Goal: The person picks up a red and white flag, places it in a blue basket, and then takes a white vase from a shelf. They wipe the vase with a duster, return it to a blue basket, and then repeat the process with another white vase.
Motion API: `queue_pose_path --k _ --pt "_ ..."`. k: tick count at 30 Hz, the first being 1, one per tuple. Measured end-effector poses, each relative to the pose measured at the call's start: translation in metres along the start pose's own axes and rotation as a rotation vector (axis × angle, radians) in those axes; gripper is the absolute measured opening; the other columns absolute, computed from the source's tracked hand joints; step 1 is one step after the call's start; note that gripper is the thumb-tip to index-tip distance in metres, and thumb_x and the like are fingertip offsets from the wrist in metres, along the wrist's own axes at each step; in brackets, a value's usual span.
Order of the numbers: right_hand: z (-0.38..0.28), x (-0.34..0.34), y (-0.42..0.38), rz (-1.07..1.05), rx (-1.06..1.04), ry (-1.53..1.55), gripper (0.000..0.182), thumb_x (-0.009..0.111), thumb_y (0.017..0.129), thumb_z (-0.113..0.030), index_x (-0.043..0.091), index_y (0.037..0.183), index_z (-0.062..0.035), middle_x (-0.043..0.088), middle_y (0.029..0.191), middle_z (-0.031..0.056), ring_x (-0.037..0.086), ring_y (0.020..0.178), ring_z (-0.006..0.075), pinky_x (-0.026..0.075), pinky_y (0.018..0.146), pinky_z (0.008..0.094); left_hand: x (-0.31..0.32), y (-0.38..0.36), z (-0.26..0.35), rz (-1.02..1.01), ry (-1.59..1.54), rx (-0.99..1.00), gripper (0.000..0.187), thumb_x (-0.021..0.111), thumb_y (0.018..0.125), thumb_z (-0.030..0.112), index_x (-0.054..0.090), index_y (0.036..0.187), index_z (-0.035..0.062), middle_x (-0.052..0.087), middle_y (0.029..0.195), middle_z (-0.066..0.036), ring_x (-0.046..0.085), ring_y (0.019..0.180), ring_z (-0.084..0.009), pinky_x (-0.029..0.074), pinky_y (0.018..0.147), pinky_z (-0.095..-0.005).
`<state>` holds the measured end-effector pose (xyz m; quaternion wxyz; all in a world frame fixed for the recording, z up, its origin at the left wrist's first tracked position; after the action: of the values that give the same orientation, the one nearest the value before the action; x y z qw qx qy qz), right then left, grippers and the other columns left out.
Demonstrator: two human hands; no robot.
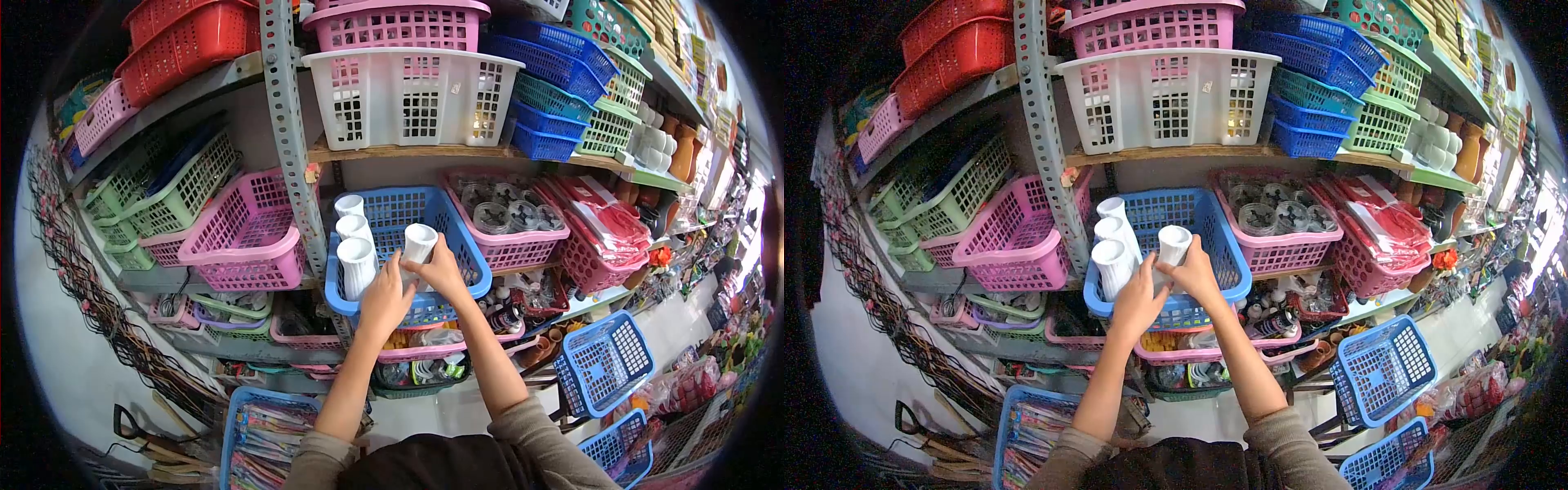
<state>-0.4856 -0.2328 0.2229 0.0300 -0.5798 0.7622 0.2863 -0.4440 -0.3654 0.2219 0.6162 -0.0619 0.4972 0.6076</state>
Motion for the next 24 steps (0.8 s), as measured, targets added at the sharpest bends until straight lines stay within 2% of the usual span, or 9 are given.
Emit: queue_pose_path --k 2,6,10,12,19,21,24 --pt "0.002 0.007 -0.001 -0.055 -0.083 0.005 0.059 0.078 0.062 -0.023 0.045 0.104 0.0018 0.059 0.098 0.0185 0.06 0.093 0.0276 0.046 0.079 0.0354 0.003 0.001 -0.004 -0.006 -0.015 -0.008 0.057 0.06 0.079 0.019 0.035 0.126 -0.0024 0.051 0.115 -0.022 0.054 0.101 -0.0375 0.046 0.082 -0.0429" --pt "0.004 0.011 -0.004 -0.082 -0.107 0.046 0.059 0.078 0.063 -0.023 0.045 0.106 0.0019 0.059 0.099 0.019 0.06 0.094 0.0281 0.046 0.08 0.0355 0.009 -0.001 -0.011 0.029 -0.066 -0.01 0.055 0.061 0.079 0.019 0.037 0.125 0.0014 0.052 0.113 -0.023 0.053 0.1 -0.0392 0.044 0.08 -0.0444" --pt "0.003 0.013 -0.005 -0.105 -0.077 0.047 0.06 0.077 0.064 -0.023 0.045 0.108 0.0017 0.059 0.101 0.0194 0.06 0.095 0.0279 0.046 0.08 0.0352 0.009 -0.003 -0.009 0.057 -0.031 -0.024 0.054 0.061 0.079 0.018 0.038 0.125 0.0012 0.053 0.111 -0.022 0.053 0.099 -0.0388 0.045 0.08 -0.0441" --pt "0.001 0.013 -0.004 -0.089 -0.107 0.059 0.064 0.08 0.061 -0.025 0.043 0.107 0.0018 0.061 0.099 0.0245 0.059 0.096 0.038 0.047 0.08 0.0404 0.005 -0.003 -0.008 0.106 -0.032 -0.036 0.055 0.062 0.078 0.016 0.038 0.125 0.0018 0.054 0.109 -0.02 0.054 0.098 -0.0378 0.045 0.08 -0.0434" --pt "-0.003 0.013 0.002 -0.112 -0.153 0.036 0.064 0.078 0.062 -0.027 0.044 0.108 0.0025 0.061 0.099 0.0246 0.06 0.095 0.0376 0.048 0.079 0.0398 -0.003 0.003 -0.005 0.229 -0.043 0.033 0.058 0.061 0.075 0.01 0.037 0.127 0.0033 0.054 0.11 -0.018 0.054 0.1 -0.0352 0.045 0.081 -0.0422" --pt "-0.006 0.01 0.001 -0.12 -0.12 -0.017 0.067 0.078 0.063 -0.028 0.043 0.111 0.0033 0.061 0.099 0.0254 0.06 0.094 0.0369 0.048 0.078 0.0391 -0.011 0.002 0.001 0.369 -0.029 0.145 0.056 0.061 0.074 0.008 0.039 0.126 0.004 0.053 0.113 -0.017 0.053 0.103 -0.0337 0.045 0.084 -0.0412" --pt "-0.01 0.006 0.0 -0.101 -0.139 0.024 0.072 0.078 0.064 -0.028 0.04 0.115 0.0043 0.06 0.099 0.0258 0.06 0.094 0.0363 0.048 0.078 0.0382 -0.014 -0.003 0.008 0.424 -0.017 0.192 0.054 0.061 0.073 0.006 0.043 0.123 0.0041 0.051 0.116 -0.015 0.051 0.106 -0.032 0.043 0.087 -0.0406"
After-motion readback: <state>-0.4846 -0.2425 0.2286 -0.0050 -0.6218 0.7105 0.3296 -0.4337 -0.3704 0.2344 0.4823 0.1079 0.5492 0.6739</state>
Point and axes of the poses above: each hand's wrist, its own y-axis towards the middle knuckle, its own x-axis out of the palm, z = x × y, the point moved 6 cm from there along y, towards the middle knuckle
